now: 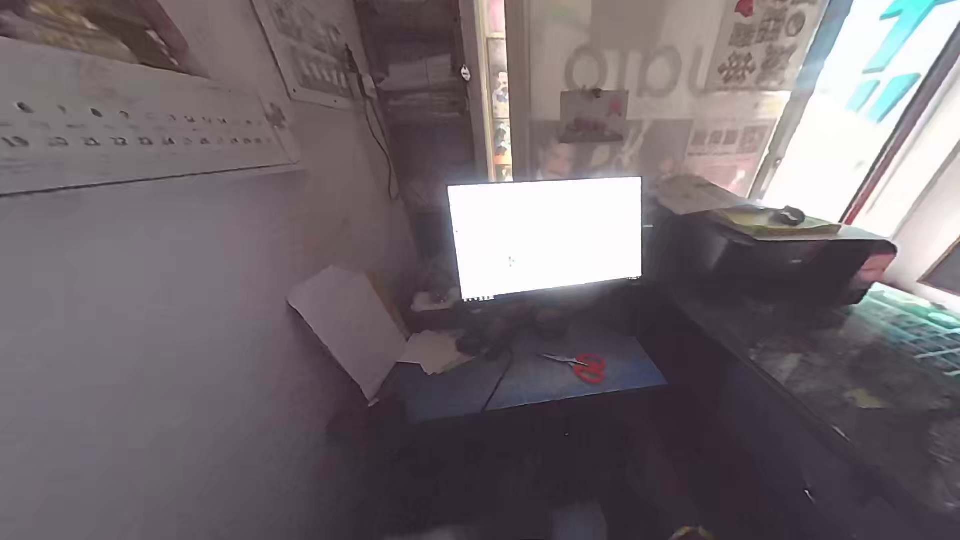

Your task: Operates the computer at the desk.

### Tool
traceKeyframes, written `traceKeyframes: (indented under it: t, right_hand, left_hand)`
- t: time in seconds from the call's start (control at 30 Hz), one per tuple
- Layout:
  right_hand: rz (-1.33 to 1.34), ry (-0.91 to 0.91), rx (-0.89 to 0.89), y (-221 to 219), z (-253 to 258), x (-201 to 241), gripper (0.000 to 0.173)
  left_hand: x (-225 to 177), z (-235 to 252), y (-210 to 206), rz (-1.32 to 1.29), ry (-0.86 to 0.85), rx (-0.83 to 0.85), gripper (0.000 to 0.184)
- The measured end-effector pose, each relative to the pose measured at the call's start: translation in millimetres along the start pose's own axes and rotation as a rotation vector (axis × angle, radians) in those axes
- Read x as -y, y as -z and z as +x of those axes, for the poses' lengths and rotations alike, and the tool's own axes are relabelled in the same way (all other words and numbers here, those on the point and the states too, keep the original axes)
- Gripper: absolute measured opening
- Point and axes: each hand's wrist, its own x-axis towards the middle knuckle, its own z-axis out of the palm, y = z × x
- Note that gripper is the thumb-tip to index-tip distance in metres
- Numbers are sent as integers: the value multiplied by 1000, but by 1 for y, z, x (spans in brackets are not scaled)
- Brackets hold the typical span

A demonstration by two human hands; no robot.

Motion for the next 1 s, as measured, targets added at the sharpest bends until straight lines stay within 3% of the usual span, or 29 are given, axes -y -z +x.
traceKeyframes:
  t: [0.13, 0.37, 0.83, 1.0]
  right_hand:
    - [-39, 165, -94, -34, 9, -30, 52]
    - [-65, 120, -148, -38, 13, -35, 54]
    - [-77, 180, -199, -57, 15, -49, 52]
    - [-71, 160, -156, -56, 15, -49, 53]
  left_hand:
    - [3, -6, 1, -12, 7, 77, 41]
    - [17, -6, -18, 36, -102, -20, 38]
    - [25, -10, -25, -18, -137, -42, 36]
    - [16, -9, -20, 60, -45, 18, 46]
